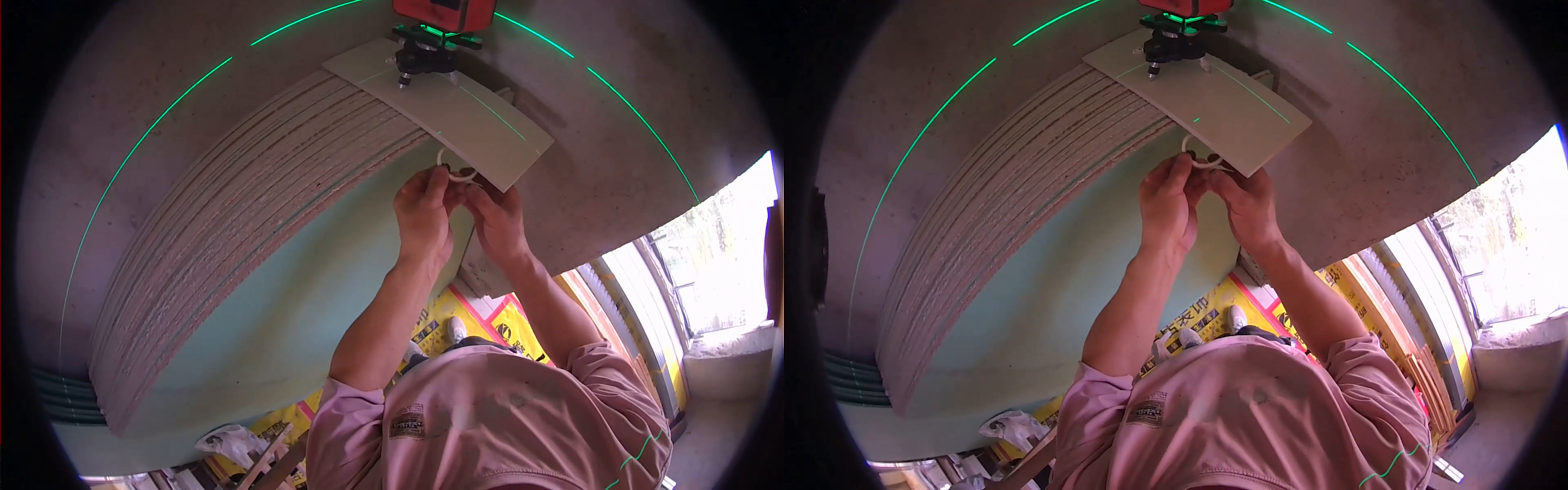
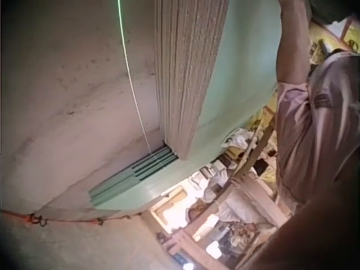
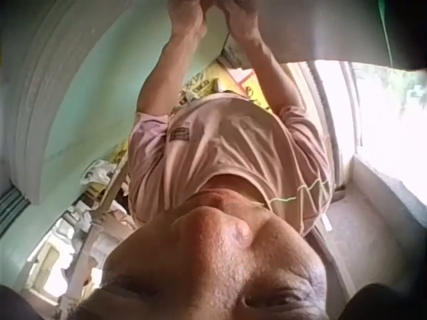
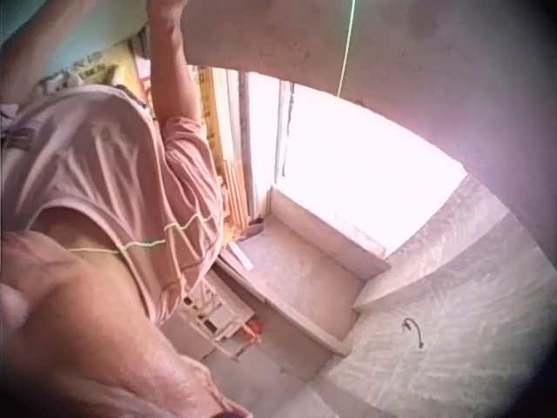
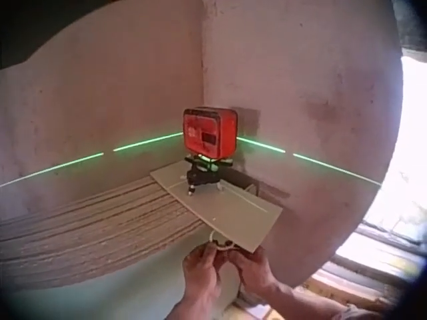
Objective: Installing and aligning panels on a ceiling structure using a laser level and marking positions with a pen.
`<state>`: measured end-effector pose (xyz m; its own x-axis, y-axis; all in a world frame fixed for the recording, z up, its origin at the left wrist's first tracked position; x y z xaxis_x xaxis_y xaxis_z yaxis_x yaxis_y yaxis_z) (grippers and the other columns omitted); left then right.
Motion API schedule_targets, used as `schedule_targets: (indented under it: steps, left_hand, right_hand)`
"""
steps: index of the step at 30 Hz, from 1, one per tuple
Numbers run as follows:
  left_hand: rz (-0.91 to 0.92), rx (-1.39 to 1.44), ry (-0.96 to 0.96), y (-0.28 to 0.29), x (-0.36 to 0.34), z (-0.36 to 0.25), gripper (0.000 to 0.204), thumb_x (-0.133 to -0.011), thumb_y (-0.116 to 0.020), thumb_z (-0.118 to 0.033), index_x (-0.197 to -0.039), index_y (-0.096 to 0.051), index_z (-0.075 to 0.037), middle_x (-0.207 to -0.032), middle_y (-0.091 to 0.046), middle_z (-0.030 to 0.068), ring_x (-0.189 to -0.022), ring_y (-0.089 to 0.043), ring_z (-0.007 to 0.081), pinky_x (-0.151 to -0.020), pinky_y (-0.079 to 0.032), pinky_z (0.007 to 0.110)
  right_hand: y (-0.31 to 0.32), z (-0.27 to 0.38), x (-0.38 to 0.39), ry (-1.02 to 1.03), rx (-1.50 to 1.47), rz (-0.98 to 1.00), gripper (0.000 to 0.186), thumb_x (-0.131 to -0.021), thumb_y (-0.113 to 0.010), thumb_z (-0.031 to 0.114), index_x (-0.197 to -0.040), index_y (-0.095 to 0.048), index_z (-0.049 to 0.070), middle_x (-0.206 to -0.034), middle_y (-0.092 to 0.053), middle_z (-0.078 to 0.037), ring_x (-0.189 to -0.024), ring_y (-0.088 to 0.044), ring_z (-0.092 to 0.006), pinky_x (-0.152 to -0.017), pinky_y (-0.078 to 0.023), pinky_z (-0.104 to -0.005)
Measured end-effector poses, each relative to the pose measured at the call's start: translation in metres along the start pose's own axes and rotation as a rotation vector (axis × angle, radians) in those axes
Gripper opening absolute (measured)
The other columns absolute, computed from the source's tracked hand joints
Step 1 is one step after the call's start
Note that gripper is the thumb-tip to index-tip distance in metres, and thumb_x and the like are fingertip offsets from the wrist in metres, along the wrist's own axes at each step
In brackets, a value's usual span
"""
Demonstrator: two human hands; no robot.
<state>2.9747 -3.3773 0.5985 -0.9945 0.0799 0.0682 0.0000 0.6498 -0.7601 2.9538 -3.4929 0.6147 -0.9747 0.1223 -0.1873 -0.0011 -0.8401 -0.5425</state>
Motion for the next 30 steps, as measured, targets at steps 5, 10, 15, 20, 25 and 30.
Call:
schedule_targets:
  steps: [5, 10, 15, 20, 25, 30]
  left_hand:
    - [-0.043, -0.024, -0.014, -0.015, -0.010, -0.010, 0.013, -0.097, -0.058, -0.011, -0.098, -0.062, 0.001, -0.087, -0.066, 0.0072, -0.073, -0.064, 0.0139, -0.068, -0.053, 0.028]
    - [-0.106, -0.157, 0.051, -0.023, -0.015, -0.007, 0.014, -0.098, -0.058, -0.016, -0.101, -0.062, -0.003, -0.091, -0.065, 0.0033, -0.078, -0.062, 0.0135, -0.075, -0.050, 0.031]
    - [-0.081, -0.069, 0.042, -0.026, -0.011, 0.003, 0.020, -0.097, -0.060, -0.024, -0.108, -0.060, -0.007, -0.096, -0.063, 0.0013, -0.085, -0.058, 0.0129, -0.076, -0.046, 0.032]
    - [-0.284, -0.150, -0.043, -0.020, 0.020, 0.021, 0.020, -0.098, -0.057, -0.030, -0.104, -0.060, -0.011, -0.094, -0.061, 0.0013, -0.082, -0.055, 0.0133, -0.074, -0.044, 0.032]
    - [0.068, -0.077, 0.059, -0.056, 0.025, 0.022, 0.022, -0.096, -0.060, -0.028, -0.098, -0.058, -0.007, -0.085, -0.062, 0.0049, -0.063, -0.054, 0.0141, -0.058, -0.041, 0.028]
    - [0.039, -0.223, 0.057, -0.067, 0.021, 0.027, 0.020, -0.097, -0.059, -0.022, -0.101, -0.057, -0.002, -0.089, -0.068, 0.0115, -0.068, -0.065, 0.0185, -0.060, -0.050, 0.027]
  right_hand:
    - [0.003, 0.001, -0.025, 0.127, 0.147, 0.087, 0.023, -0.085, -0.062, -0.002, -0.108, -0.061, -0.006, -0.096, -0.068, -0.013, -0.085, -0.068, -0.0224, -0.076, -0.055, -0.0330]
    - [0.000, 0.010, -0.034, 0.206, 0.132, 0.088, 0.019, -0.084, -0.063, -0.003, -0.103, -0.063, -0.006, -0.093, -0.068, -0.012, -0.074, -0.068, -0.0213, -0.062, -0.057, -0.0326]
    - [0.010, 0.013, -0.039, 0.234, 0.363, -0.008, 0.020, -0.084, -0.066, 0.005, -0.102, -0.063, -0.004, -0.090, -0.068, -0.011, -0.074, -0.067, -0.0193, -0.060, -0.056, -0.0315]
    - [0.017, 0.026, -0.043, 0.802, 0.927, 0.023, 0.020, -0.084, -0.068, 0.009, -0.099, -0.062, -0.002, -0.089, -0.067, -0.008, -0.074, -0.065, -0.0148, -0.058, -0.053, -0.0300]
    - [0.042, -0.012, -0.057, 0.088, 0.006, -0.027, 0.024, -0.082, -0.069, 0.009, -0.102, -0.059, 0.000, -0.090, -0.066, -0.008, -0.074, -0.062, -0.0127, -0.059, -0.050, -0.0283]
    - [0.059, -0.061, -0.074, -0.043, -0.371, 0.183, 0.033, -0.097, -0.051, 0.032, -0.111, -0.054, 0.003, -0.091, -0.064, -0.007, -0.076, -0.063, -0.0141, -0.062, -0.054, -0.0289]
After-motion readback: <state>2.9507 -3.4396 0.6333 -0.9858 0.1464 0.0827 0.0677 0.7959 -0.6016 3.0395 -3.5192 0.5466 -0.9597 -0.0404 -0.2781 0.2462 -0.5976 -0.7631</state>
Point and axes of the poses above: each hand's wrist, its own x-axis away from the middle knuckle, its own y-axis out of the back of the hand, z = x × y, the point moved 8 cm from there along -x, towards the middle knuckle
